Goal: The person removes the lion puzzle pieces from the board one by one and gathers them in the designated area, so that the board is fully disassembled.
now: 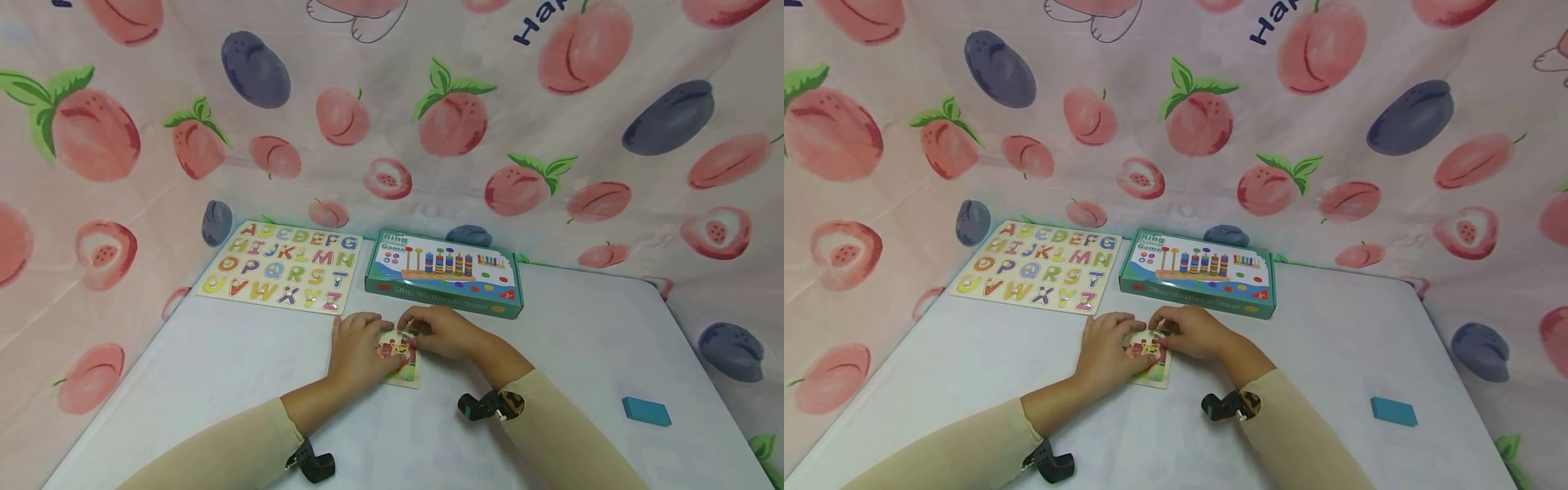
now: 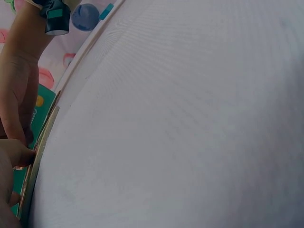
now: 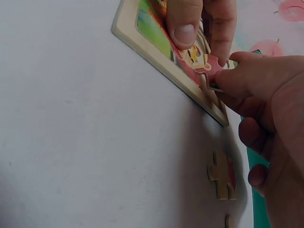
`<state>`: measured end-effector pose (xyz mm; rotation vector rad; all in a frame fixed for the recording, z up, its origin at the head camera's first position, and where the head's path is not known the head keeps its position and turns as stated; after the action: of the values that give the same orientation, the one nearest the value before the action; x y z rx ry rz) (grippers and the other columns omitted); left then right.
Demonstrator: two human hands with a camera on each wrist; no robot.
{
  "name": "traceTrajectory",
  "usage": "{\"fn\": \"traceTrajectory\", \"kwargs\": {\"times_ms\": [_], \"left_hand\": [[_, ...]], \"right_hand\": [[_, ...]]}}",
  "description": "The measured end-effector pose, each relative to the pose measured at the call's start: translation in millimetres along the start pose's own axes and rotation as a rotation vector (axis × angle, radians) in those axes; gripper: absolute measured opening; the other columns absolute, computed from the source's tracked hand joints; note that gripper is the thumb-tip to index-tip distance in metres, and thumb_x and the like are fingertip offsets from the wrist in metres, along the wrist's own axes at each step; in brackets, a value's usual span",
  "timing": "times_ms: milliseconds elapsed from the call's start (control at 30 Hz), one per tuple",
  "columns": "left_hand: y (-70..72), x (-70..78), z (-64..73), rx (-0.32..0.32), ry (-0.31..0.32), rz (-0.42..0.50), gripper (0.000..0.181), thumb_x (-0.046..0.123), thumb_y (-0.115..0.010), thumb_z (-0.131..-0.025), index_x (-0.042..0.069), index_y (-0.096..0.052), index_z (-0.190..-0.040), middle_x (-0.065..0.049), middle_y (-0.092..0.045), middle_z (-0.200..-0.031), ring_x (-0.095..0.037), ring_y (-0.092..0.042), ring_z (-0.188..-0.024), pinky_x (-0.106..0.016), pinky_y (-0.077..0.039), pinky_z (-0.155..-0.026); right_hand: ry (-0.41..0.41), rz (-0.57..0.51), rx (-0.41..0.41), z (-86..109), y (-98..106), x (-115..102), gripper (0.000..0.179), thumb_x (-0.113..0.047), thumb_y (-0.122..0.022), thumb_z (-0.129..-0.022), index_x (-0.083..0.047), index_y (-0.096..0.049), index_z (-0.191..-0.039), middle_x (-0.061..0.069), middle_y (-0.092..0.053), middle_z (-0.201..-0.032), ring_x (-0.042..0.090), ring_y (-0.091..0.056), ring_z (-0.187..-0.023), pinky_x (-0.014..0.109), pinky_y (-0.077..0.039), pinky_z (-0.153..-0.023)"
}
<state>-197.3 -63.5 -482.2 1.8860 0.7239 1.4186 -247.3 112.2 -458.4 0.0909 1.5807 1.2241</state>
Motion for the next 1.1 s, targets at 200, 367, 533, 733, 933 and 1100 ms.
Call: {"fn": "traceTrajectory", "kwargs": {"times_ms": [200,367,533,733,933,1100], "left_hand": [[-0.1,0.2,0.0,-0.003,0.009,-0.008,0.059,0.048,-0.093,-0.078,0.015,-0.077,-0.125,-0.008,-0.062,-0.138,-0.033,-0.046,-0.140,-0.070,-0.009,-0.124],[0.6,1.0,-0.1,-0.007,0.019,-0.023,0.060,0.049,-0.093,-0.078,0.016,-0.077,-0.125,-0.009,-0.062,-0.138,-0.033,-0.046,-0.140,-0.069,-0.010,-0.124],[-1.2,0.0,-0.4,-0.007,0.016,-0.017,0.060,0.049,-0.092,-0.079,0.016,-0.077,-0.126,-0.008,-0.062,-0.139,-0.033,-0.046,-0.140,-0.068,-0.010,-0.124],[-3.0,-1.3,-0.8,-0.011,0.030,-0.018,0.062,0.051,-0.093,-0.079,0.016,-0.077,-0.127,-0.008,-0.062,-0.140,-0.032,-0.046,-0.141,-0.067,-0.009,-0.125],[-3.7,-1.6,-0.1,-0.010,0.025,-0.018,0.060,0.048,-0.093,-0.079,0.015,-0.077,-0.126,-0.008,-0.062,-0.140,-0.033,-0.046,-0.141,-0.068,-0.010,-0.125],[-3.0,-1.2,-0.1,-0.013,0.025,-0.003,0.060,0.046,-0.093,-0.079,0.014,-0.076,-0.127,-0.009,-0.061,-0.141,-0.033,-0.045,-0.142,-0.068,-0.009,-0.125]], "right_hand": [[-0.040,-0.088,0.007,2.5,4,3,0.027,-0.010,-0.074,-0.099,-0.021,-0.071,-0.123,-0.005,-0.070,-0.098,0.017,-0.062,-0.091,0.036,-0.053,-0.082],[-0.052,-0.117,0.032,6.9,12,10,0.027,-0.010,-0.076,-0.098,-0.019,-0.071,-0.122,-0.003,-0.068,-0.096,0.020,-0.060,-0.088,0.035,-0.051,-0.076],[-0.102,-0.159,0.037,17.3,20,17,0.025,-0.013,-0.076,-0.099,-0.018,-0.071,-0.123,0.001,-0.065,-0.094,0.022,-0.059,-0.083,0.035,-0.050,-0.068],[-0.183,-0.233,0.046,38.3,30,31,0.026,-0.011,-0.074,-0.100,-0.016,-0.070,-0.125,0.006,-0.062,-0.096,0.025,-0.059,-0.073,0.036,-0.052,-0.058],[-0.193,-0.280,0.077,57.6,40,44,0.026,-0.007,-0.073,-0.099,-0.010,-0.069,-0.125,0.010,-0.060,-0.092,0.029,-0.064,-0.074,0.041,-0.059,-0.066],[-0.185,-0.247,0.101,70.8,47,57,0.025,-0.003,-0.072,-0.098,-0.008,-0.069,-0.122,0.009,-0.064,-0.092,0.028,-0.066,-0.083,0.036,-0.057,-0.074]]}}
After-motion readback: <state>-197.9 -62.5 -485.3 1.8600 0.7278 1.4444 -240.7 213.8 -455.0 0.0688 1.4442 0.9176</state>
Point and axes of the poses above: each hand's wrist, its own z-axis away from the middle knuckle, its own y-axis out of the back of the hand, x = y × z, the point moved 5 cm from there along -z, towards the middle knuckle
